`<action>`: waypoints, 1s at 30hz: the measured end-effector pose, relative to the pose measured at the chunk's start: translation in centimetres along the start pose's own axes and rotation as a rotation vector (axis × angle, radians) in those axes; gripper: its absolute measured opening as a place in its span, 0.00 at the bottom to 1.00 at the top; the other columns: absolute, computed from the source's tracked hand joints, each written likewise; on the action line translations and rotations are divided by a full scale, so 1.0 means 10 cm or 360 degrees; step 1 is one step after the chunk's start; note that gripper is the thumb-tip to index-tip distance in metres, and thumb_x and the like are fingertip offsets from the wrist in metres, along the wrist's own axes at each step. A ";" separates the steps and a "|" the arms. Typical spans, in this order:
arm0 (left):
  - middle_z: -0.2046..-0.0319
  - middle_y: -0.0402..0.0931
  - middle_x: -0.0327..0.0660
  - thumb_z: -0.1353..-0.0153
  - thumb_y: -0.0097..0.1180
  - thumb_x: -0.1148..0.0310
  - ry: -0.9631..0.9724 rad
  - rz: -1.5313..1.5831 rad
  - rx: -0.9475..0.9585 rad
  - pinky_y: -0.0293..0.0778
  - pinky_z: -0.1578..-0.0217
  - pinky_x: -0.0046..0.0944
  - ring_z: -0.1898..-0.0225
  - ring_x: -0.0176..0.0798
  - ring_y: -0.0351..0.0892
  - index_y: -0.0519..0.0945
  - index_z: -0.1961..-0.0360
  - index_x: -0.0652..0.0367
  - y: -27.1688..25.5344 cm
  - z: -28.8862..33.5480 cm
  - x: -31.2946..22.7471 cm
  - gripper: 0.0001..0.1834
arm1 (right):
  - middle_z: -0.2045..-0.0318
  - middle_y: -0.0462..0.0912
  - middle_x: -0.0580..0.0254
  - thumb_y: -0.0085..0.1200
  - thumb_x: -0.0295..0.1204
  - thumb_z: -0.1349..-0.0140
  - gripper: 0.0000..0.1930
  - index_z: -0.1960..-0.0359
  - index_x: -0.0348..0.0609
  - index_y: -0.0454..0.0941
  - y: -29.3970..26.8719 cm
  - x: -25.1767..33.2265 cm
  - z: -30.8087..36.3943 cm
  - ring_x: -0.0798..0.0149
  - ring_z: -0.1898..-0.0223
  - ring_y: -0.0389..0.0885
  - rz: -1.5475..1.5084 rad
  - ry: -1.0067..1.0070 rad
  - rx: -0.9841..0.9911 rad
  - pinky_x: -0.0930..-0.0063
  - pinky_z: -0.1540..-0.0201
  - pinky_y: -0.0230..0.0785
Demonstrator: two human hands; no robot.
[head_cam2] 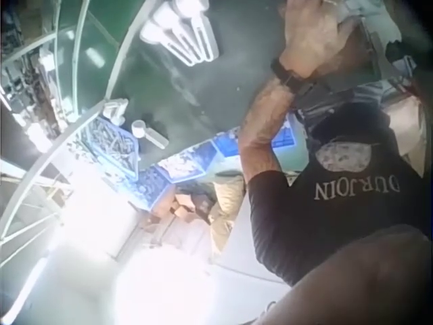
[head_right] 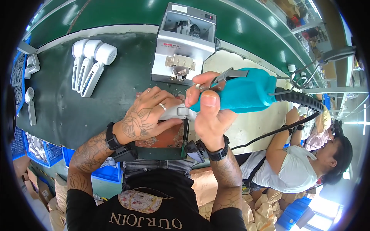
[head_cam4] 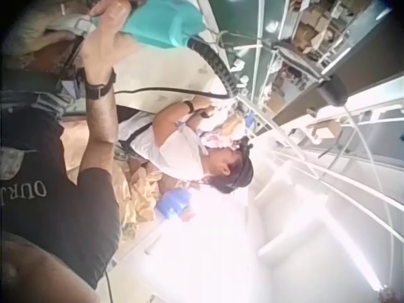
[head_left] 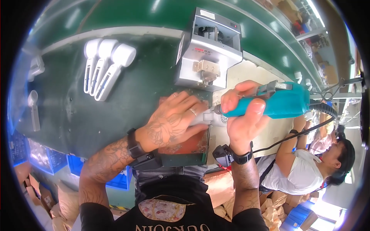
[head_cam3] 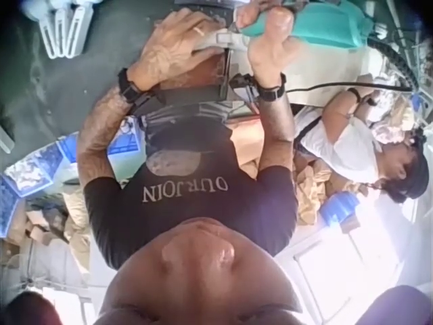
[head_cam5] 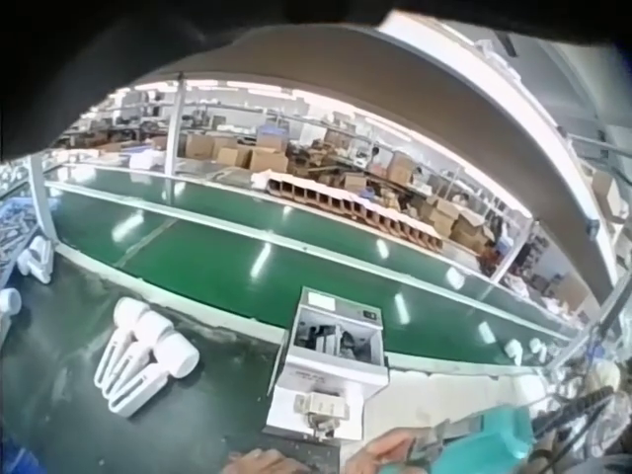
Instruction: The person picks up a white plastic component, places it on a red work surface, and uses a power screwdriver on it. They then set the component aside on the table and repeat the process with several more components.
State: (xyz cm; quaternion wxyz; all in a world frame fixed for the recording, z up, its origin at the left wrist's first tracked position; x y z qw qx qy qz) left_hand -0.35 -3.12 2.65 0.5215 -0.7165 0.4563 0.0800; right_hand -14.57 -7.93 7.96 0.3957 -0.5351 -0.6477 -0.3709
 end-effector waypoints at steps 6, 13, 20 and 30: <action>0.59 0.75 0.42 0.48 0.69 0.61 -0.0034 -0.0021 0.0003 0.71 0.56 0.47 0.57 0.47 0.74 0.77 0.49 0.58 0.01 -0.02 0.00 0.26 | 0.80 0.71 0.58 0.53 0.57 0.34 0.30 0.60 0.35 0.68 0.02 -0.09 0.04 0.63 0.79 0.71 -0.0035 0.0051 0.0039 0.68 0.74 0.67; 0.57 0.75 0.41 0.49 0.69 0.59 -0.0062 -0.0060 0.0015 0.71 0.56 0.50 0.56 0.49 0.74 0.78 0.54 0.56 0.06 -0.02 0.02 0.23 | 0.80 0.71 0.58 0.54 0.50 0.34 0.24 0.65 0.39 0.67 0.05 -0.13 0.00 0.62 0.79 0.71 -0.0176 0.0126 0.0145 0.67 0.74 0.67; 0.58 0.75 0.41 0.48 0.69 0.59 -0.0034 -0.0075 0.0001 0.71 0.56 0.49 0.57 0.48 0.74 0.79 0.54 0.58 0.00 -0.03 0.00 0.23 | 0.80 0.72 0.59 0.52 0.53 0.32 0.27 0.63 0.35 0.70 0.06 -0.09 -0.04 0.64 0.79 0.72 -0.0018 0.0121 0.0108 0.69 0.74 0.67; 0.60 0.74 0.45 0.44 0.62 0.64 0.0038 -0.0027 -0.0030 0.70 0.54 0.46 0.57 0.49 0.72 0.76 0.50 0.63 -0.04 0.03 -0.01 0.22 | 0.78 0.74 0.62 0.47 0.46 0.26 0.21 0.59 0.36 0.72 0.35 -0.14 -0.56 0.66 0.76 0.75 0.0046 -0.0233 0.0013 0.71 0.71 0.68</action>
Point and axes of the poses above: each hand's wrist, its own z-axis away from the middle knuckle, its own y-axis out of the palm, x = y × z, the point moved 5 cm from there along -z, towards the middle knuckle
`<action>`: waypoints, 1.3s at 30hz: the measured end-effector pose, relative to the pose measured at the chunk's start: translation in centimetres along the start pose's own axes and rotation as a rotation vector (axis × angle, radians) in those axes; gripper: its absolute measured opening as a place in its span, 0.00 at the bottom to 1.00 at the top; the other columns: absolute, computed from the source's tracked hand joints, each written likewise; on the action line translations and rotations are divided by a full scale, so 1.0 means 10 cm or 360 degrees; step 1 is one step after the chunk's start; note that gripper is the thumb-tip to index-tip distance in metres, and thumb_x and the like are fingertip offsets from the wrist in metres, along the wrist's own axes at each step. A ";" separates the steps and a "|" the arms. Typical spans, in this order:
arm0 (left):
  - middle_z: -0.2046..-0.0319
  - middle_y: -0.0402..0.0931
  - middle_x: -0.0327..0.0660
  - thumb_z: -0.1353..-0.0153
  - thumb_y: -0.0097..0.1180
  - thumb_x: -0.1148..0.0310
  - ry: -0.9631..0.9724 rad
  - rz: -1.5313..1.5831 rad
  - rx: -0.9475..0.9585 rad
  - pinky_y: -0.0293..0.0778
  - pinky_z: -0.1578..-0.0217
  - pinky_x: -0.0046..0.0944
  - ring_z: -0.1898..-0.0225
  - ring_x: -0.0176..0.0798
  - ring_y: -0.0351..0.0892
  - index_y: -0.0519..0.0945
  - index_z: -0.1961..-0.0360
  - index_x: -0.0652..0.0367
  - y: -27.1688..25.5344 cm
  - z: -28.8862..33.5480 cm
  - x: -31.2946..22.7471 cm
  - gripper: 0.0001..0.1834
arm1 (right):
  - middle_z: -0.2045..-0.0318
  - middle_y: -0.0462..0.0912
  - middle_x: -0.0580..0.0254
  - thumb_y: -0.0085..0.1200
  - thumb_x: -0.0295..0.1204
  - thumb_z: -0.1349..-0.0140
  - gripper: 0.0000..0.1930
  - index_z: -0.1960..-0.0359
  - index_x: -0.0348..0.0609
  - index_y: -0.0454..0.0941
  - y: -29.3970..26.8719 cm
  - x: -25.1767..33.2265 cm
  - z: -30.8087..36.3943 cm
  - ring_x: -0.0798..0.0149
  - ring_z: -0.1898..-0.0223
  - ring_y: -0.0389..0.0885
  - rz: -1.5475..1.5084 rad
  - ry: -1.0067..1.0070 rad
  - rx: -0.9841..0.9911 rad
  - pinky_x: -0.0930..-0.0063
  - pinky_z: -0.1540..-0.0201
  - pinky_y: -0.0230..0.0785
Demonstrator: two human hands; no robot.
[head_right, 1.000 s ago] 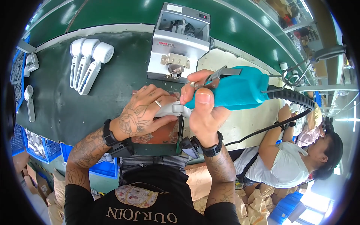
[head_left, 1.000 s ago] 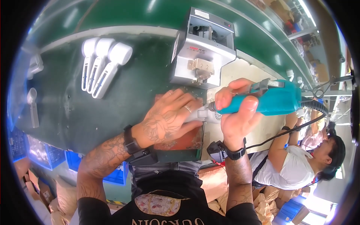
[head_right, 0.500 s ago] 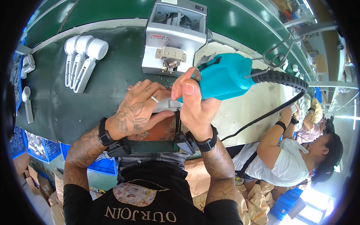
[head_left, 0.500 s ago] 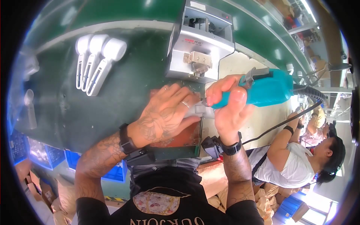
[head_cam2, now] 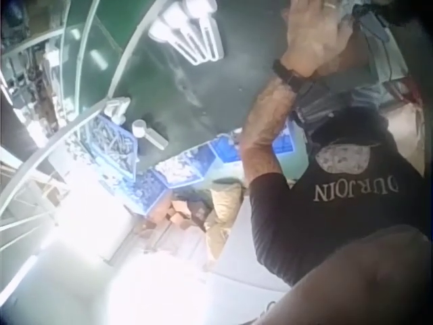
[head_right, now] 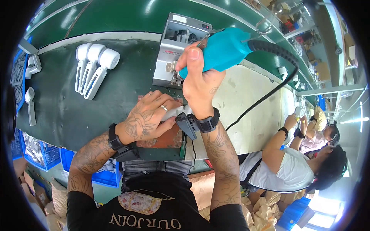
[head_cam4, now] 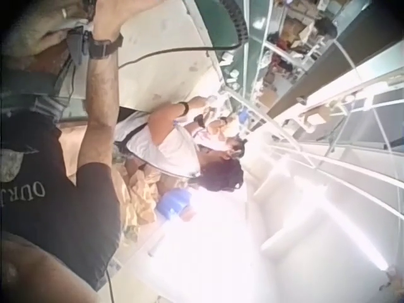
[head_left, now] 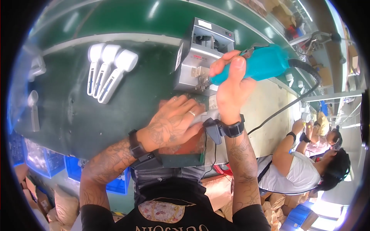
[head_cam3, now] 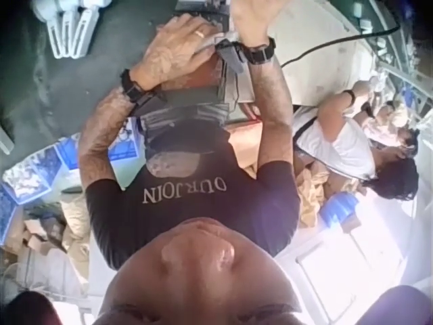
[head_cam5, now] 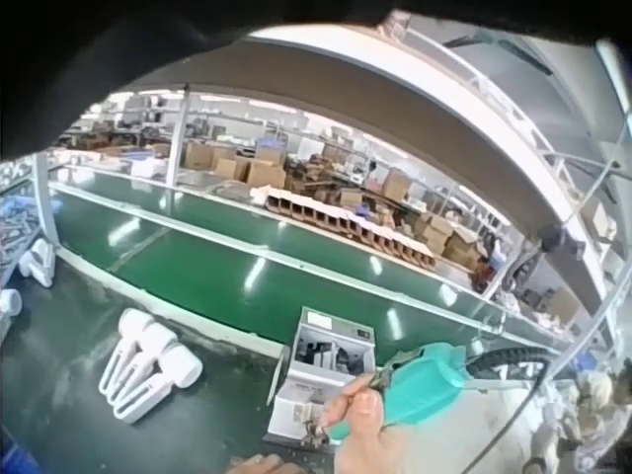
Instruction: The person picks up a white plastic component, places it on a red work surface, and uses a power screwdriver on it. They then set the component aside on the table and repeat the process with several more components.
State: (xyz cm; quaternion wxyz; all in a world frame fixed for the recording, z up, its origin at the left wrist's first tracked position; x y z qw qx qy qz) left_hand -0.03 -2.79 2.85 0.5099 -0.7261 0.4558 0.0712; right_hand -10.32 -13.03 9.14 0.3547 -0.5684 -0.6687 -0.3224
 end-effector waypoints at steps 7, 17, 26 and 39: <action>0.59 0.74 0.46 0.45 0.59 0.66 0.0005 -0.0038 -0.0002 0.70 0.53 0.47 0.57 0.49 0.72 0.76 0.50 0.64 0.06 0.03 0.01 0.21 | 0.79 0.74 0.61 0.46 0.44 0.26 0.19 0.60 0.36 0.72 0.02 0.03 0.09 0.66 0.77 0.74 -0.0007 0.0177 0.0059 0.71 0.71 0.68; 0.61 0.73 0.44 0.42 0.60 0.67 -0.0032 0.0009 0.0076 0.68 0.55 0.47 0.58 0.48 0.71 0.77 0.50 0.62 0.03 -0.04 -0.01 0.19 | 0.81 0.70 0.63 0.49 0.64 0.36 0.36 0.55 0.35 0.70 -0.40 0.40 0.69 0.66 0.80 0.68 -0.0090 0.0329 0.0029 0.71 0.75 0.63; 0.54 0.75 0.39 0.41 0.62 0.66 -0.0173 0.0061 0.0179 0.70 0.56 0.48 0.55 0.47 0.72 0.78 0.43 0.55 0.04 -0.03 0.00 0.23 | 0.82 0.70 0.61 0.49 0.65 0.36 0.37 0.55 0.35 0.69 -0.45 0.37 0.77 0.65 0.81 0.69 -0.0055 0.0372 0.0034 0.70 0.74 0.64; 0.54 0.75 0.40 0.44 0.63 0.69 -0.0108 -0.0005 0.0168 0.69 0.56 0.47 0.55 0.47 0.72 0.77 0.48 0.57 0.08 -0.07 0.00 0.21 | 0.81 0.71 0.60 0.53 0.58 0.35 0.29 0.62 0.40 0.66 -0.43 0.22 0.82 0.63 0.82 0.69 -0.0169 0.0389 0.0120 0.69 0.77 0.64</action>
Point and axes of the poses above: each hand's wrist, its own z-axis away from the middle knuckle, its own y-axis out of the palm, x = y × z, the point moved 5 cm from there along -z, towards the middle knuckle
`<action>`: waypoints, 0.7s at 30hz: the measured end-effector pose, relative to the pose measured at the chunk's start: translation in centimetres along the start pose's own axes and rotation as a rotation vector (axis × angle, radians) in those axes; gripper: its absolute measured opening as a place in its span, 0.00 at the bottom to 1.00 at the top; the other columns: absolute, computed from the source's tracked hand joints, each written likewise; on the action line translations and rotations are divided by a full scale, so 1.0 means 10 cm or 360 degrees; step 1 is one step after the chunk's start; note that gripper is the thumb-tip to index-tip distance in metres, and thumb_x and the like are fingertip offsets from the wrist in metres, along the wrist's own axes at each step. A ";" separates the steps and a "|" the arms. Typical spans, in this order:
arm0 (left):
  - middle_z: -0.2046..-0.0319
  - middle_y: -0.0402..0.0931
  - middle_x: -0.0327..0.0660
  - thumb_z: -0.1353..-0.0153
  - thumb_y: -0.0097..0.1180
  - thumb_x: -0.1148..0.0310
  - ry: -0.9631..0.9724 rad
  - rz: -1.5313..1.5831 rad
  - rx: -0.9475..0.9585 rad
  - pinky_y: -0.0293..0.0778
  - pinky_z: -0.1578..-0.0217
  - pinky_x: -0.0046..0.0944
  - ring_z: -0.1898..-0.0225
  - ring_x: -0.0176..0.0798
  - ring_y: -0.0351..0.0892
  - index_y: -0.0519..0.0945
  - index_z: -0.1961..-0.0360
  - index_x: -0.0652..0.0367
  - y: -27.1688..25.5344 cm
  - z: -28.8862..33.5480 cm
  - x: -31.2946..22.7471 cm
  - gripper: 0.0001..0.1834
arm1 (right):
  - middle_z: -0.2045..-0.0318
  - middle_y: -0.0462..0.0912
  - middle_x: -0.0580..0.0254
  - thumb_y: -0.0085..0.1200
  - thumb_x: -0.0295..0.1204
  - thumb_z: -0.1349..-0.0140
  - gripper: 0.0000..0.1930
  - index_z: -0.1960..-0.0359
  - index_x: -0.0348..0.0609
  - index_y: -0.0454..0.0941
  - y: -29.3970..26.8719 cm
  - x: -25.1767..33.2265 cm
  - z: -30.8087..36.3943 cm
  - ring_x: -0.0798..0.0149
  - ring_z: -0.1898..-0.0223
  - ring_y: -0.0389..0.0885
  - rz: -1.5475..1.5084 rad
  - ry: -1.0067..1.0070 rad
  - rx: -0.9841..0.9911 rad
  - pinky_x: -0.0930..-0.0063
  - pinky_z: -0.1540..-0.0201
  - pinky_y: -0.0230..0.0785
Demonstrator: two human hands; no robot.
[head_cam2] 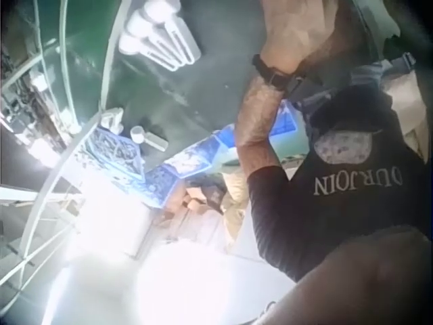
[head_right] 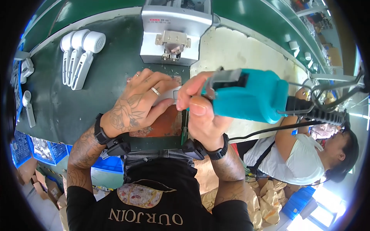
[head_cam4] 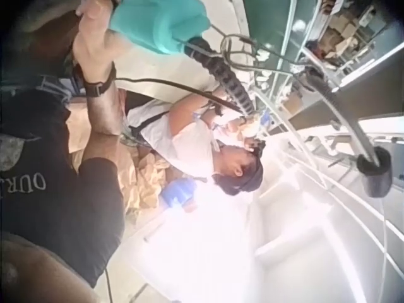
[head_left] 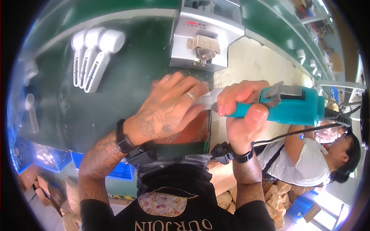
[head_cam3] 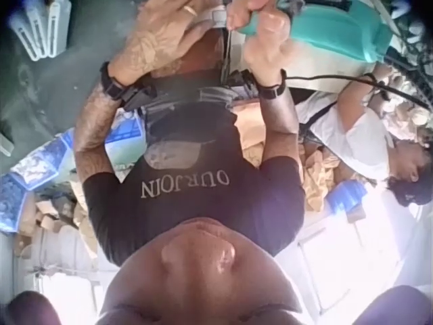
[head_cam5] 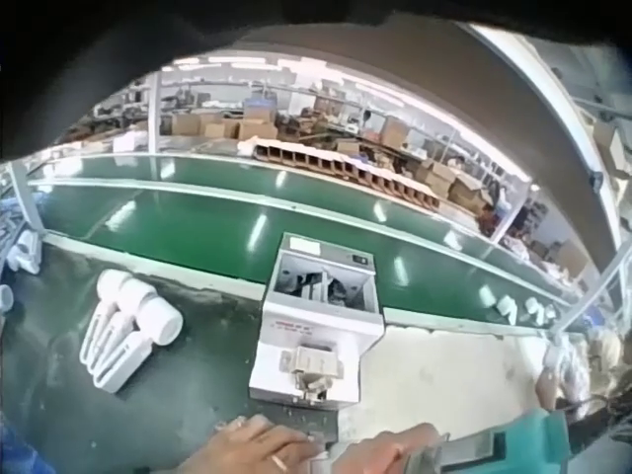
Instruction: The person picks up a white plastic component, places it on a red work surface, and uses a power screwdriver on it. They then set the component aside on the table and repeat the process with several more components.
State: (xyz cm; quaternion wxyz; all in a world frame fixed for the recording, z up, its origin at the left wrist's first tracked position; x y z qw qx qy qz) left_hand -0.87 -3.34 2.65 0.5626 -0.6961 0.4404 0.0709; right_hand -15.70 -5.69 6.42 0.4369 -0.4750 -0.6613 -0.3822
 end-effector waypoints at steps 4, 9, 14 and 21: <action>0.54 0.75 0.40 0.44 0.62 0.69 0.0027 -0.0067 -0.0010 0.70 0.56 0.47 0.56 0.47 0.73 0.77 0.50 0.59 -0.02 -0.01 -0.01 0.19 | 0.82 0.71 0.58 0.56 0.50 0.37 0.23 0.64 0.40 0.66 0.07 0.00 -0.01 0.61 0.82 0.70 -0.0105 -0.0008 -0.0003 0.67 0.77 0.65; 0.51 0.75 0.39 0.44 0.63 0.67 0.0041 -0.0144 -0.0041 0.70 0.55 0.47 0.54 0.47 0.73 0.78 0.50 0.59 -0.02 -0.03 -0.08 0.20 | 0.81 0.72 0.57 0.56 0.51 0.36 0.25 0.62 0.38 0.68 0.00 0.01 0.01 0.62 0.80 0.72 -0.0100 -0.0057 -0.0028 0.68 0.76 0.67; 0.51 0.76 0.41 0.44 0.63 0.65 0.0124 -0.0211 -0.0035 0.72 0.55 0.47 0.54 0.48 0.75 0.78 0.48 0.59 0.00 0.05 -0.05 0.22 | 0.78 0.73 0.61 0.53 0.55 0.33 0.28 0.60 0.37 0.71 0.01 0.03 0.12 0.66 0.75 0.74 -0.0061 0.0048 -0.0279 0.70 0.71 0.68; 0.55 0.80 0.42 0.48 0.70 0.65 0.0168 -0.0511 -0.0178 0.74 0.60 0.43 0.61 0.47 0.80 0.77 0.49 0.57 -0.10 0.55 -0.39 0.25 | 0.79 0.68 0.66 0.43 0.53 0.27 0.26 0.58 0.38 0.72 -0.57 0.54 -0.23 0.69 0.75 0.66 -0.0652 -0.0327 -0.0565 0.75 0.71 0.58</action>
Point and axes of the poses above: each hand's wrist, its own z-axis away from the middle knuckle, its own y-axis out of the palm, x = y × z, the point moved 5 cm from there along -z, towards the middle knuckle
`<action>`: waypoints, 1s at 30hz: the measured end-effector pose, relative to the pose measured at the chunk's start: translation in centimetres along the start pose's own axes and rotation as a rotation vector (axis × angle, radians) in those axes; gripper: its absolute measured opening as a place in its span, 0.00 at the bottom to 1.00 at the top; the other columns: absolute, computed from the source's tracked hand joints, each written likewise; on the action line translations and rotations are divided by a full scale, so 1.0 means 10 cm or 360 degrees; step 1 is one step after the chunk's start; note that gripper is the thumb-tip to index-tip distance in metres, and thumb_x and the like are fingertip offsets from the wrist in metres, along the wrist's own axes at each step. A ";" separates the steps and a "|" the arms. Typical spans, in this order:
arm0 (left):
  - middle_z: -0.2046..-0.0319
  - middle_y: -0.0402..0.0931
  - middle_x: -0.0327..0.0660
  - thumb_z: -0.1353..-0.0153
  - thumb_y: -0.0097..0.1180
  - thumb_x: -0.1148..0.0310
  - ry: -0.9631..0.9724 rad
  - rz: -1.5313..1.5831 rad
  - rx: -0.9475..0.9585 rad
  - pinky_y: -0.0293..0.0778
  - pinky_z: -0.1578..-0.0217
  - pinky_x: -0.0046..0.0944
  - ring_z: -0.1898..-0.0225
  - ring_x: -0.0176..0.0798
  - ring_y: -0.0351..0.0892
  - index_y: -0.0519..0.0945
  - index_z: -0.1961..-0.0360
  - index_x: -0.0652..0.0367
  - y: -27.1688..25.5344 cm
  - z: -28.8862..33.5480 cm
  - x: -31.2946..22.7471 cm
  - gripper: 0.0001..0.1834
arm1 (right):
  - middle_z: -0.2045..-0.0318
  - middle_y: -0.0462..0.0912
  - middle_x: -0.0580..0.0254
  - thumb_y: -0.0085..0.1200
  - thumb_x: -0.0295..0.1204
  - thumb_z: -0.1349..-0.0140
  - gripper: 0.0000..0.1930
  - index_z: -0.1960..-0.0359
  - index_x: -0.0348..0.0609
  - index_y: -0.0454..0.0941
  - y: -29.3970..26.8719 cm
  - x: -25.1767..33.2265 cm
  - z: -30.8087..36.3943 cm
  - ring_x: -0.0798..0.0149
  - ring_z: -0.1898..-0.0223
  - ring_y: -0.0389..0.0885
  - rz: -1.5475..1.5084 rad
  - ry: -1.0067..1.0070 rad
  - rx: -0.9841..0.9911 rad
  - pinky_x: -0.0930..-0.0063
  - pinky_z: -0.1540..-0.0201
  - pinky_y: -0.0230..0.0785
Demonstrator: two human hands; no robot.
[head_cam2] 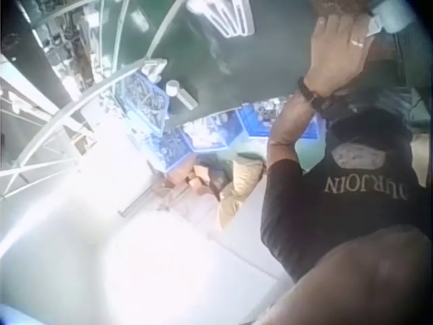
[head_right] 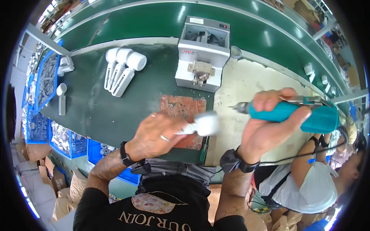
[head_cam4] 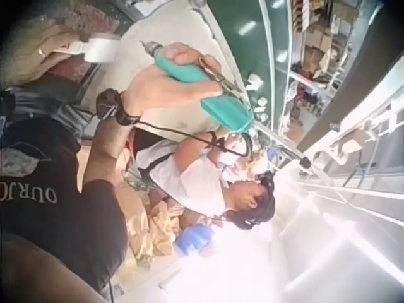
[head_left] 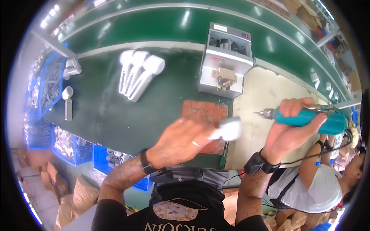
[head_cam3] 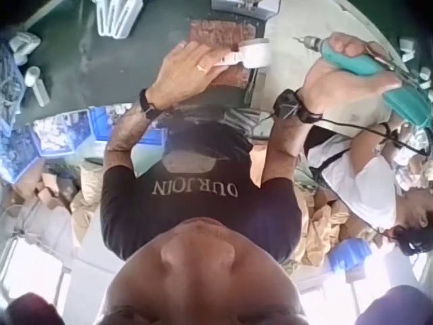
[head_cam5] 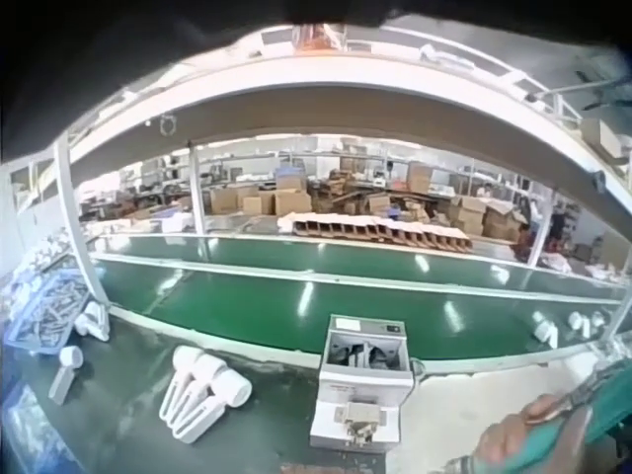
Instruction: The person picks up a white plastic component, places it on a red work surface, and uses a power screwdriver on it. They then set the component aside on the table and repeat the process with several more components.
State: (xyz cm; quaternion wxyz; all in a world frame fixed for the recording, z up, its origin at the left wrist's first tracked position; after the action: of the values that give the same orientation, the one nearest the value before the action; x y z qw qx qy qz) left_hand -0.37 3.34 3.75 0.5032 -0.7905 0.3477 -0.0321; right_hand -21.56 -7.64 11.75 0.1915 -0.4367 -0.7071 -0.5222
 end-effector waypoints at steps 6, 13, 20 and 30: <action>0.58 0.77 0.52 0.42 0.62 0.75 -0.0824 -0.0307 -0.0563 0.74 0.56 0.48 0.58 0.57 0.78 0.76 0.50 0.63 -0.46 0.39 0.69 0.18 | 0.79 0.69 0.65 0.42 0.44 0.25 0.20 0.58 0.35 0.72 -0.41 -0.20 -0.16 0.69 0.76 0.67 0.0517 -0.0211 -0.0353 0.74 0.71 0.61; 0.45 0.71 0.48 0.44 0.66 0.64 -0.0873 -0.0734 -0.0253 0.60 0.40 0.56 0.40 0.58 0.67 0.73 0.42 0.57 -0.56 0.12 1.04 0.28 | 0.80 0.76 0.64 0.51 0.49 0.29 0.24 0.57 0.34 0.72 -0.46 -0.48 0.00 0.70 0.77 0.73 0.0966 -0.0444 -0.0049 0.79 0.74 0.65; 0.29 0.55 0.46 0.48 0.66 0.41 -0.1001 -0.0843 0.0071 0.43 0.30 0.67 0.26 0.59 0.48 0.66 0.31 0.46 -0.44 -0.22 1.55 0.46 | 0.78 0.77 0.64 0.56 0.53 0.34 0.28 0.56 0.35 0.72 -0.49 -0.53 0.10 0.70 0.76 0.75 0.0897 -0.0297 0.0002 0.78 0.73 0.66; 0.31 0.62 0.46 0.46 0.65 0.43 -0.1132 -0.0954 -0.0123 0.44 0.31 0.69 0.26 0.59 0.50 0.70 0.35 0.50 -0.56 -0.07 1.80 0.41 | 0.74 0.77 0.62 0.62 0.52 0.38 0.29 0.56 0.34 0.72 -0.45 -0.60 0.24 0.68 0.74 0.78 0.0822 -0.0003 0.0120 0.75 0.71 0.69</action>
State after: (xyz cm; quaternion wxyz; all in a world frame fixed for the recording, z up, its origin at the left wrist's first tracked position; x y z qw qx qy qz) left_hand 15.84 -6.29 3.31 0.5299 -0.8362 -0.0892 0.1098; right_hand -21.54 -8.29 3.92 0.3341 -0.5957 -0.5913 -0.4289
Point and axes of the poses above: each hand's wrist, its own z-axis away from the middle knuckle, its own y-axis out of the palm, x = y × z, the point moved 5 cm from there along -z, towards the middle knuckle
